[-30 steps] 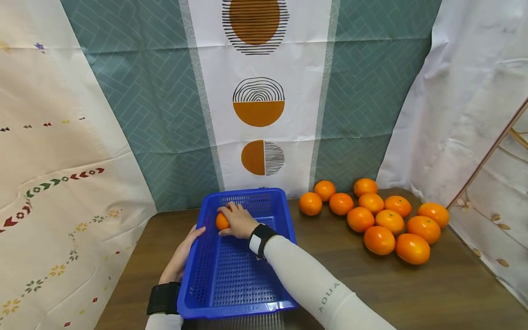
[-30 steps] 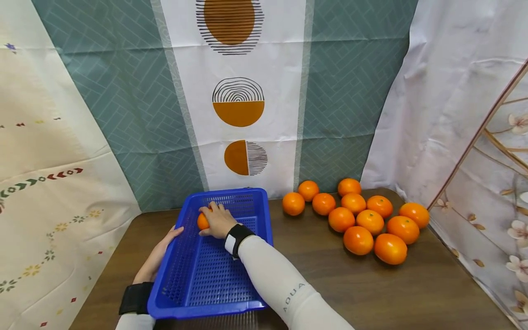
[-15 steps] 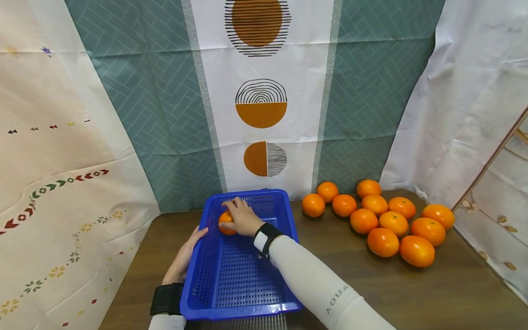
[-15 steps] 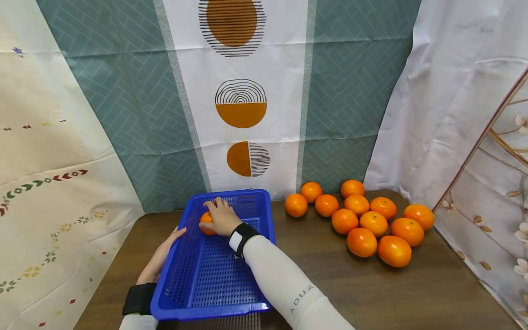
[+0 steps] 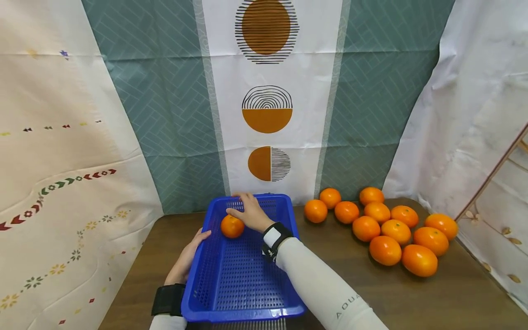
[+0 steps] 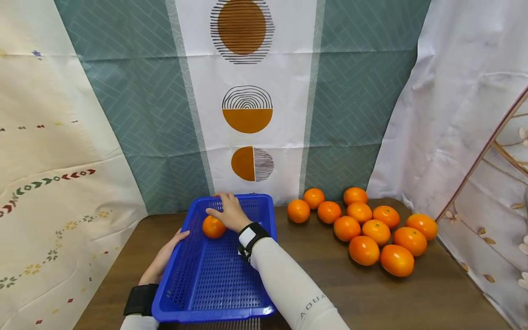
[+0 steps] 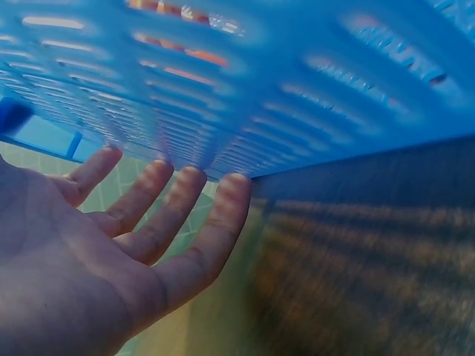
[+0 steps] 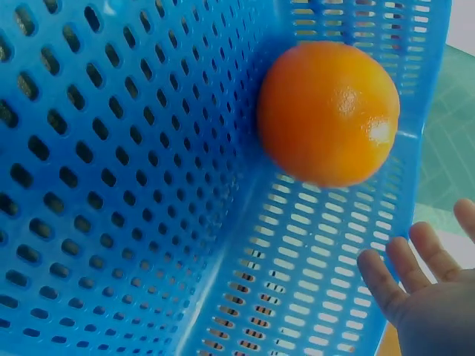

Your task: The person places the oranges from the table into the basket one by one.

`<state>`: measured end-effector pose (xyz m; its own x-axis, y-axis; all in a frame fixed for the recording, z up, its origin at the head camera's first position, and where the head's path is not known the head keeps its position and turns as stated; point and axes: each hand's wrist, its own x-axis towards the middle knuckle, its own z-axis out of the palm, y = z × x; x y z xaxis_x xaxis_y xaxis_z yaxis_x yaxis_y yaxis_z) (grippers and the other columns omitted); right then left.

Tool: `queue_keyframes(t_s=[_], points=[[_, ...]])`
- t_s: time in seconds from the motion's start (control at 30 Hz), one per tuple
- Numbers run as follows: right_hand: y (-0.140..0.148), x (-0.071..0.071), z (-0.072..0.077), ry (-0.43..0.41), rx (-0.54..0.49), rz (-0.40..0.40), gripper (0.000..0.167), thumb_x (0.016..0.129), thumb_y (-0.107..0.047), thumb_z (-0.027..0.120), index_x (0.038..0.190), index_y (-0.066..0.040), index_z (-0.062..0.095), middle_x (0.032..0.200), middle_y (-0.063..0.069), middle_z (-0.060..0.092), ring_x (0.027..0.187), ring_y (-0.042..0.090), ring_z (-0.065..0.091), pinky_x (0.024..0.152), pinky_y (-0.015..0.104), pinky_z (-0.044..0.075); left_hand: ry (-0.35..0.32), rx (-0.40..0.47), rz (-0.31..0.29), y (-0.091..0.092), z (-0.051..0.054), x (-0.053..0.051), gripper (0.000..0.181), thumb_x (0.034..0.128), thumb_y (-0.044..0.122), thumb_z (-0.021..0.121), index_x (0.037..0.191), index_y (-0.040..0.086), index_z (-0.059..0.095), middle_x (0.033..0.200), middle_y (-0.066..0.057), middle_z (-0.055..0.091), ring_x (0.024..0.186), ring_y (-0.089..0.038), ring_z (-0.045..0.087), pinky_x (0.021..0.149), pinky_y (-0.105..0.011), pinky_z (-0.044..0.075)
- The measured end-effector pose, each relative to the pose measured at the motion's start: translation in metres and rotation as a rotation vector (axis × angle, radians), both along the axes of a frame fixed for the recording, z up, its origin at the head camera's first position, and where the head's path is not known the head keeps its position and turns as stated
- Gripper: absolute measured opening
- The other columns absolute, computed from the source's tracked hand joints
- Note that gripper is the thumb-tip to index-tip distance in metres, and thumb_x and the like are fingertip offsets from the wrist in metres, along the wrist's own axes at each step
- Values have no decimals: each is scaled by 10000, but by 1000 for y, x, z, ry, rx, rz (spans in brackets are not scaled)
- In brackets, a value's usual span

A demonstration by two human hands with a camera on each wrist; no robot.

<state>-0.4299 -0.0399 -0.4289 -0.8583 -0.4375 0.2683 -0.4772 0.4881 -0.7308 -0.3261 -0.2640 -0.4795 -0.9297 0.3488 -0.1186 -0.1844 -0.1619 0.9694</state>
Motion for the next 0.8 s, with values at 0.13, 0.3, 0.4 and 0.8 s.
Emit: queue_keyframes(t_s=[0.13, 0.3, 0.4, 0.8], points=[[3, 0, 7, 13, -85, 14, 543, 1038, -333, 655, 1481, -61, 497, 1439, 209, 496, 1340, 361, 470, 1124, 519, 402, 9, 3, -4, 2, -2, 1, 584, 1134, 452, 346, 1640, 297, 98, 1576, -264, 315, 1266, -383, 541, 993, -499, 509], [12, 1, 29, 6, -254, 20, 503, 1058, -293, 620, 1484, -65, 481, 1378, 202, 499, 1282, 383, 506, 1081, 516, 439, 16, -1, 1, 3, -3, 2, 581, 1133, 450, 351, 1638, 298, 108, 1570, -260, 322, 1270, -379, 536, 985, -490, 510], [19, 3, 42, -11, -292, 5, 501, 1060, -312, 606, 1491, -92, 474, 1375, 185, 490, 1278, 367, 497, 1066, 493, 443, 17, -2, -5, 3, -4, 2, 581, 1134, 449, 346, 1637, 290, 102, 1558, -258, 332, 1260, -377, 539, 982, -494, 510], [53, -3, 77, 20, -354, -60, 511, 1062, -289, 611, 1470, -16, 467, 1329, 247, 524, 1223, 385, 534, 1004, 488, 467, 0, -38, -1, -3, -2, 0, 606, 1132, 446, 364, 1646, 315, 72, 1582, -274, 301, 1217, -357, 570, 949, -482, 544]])
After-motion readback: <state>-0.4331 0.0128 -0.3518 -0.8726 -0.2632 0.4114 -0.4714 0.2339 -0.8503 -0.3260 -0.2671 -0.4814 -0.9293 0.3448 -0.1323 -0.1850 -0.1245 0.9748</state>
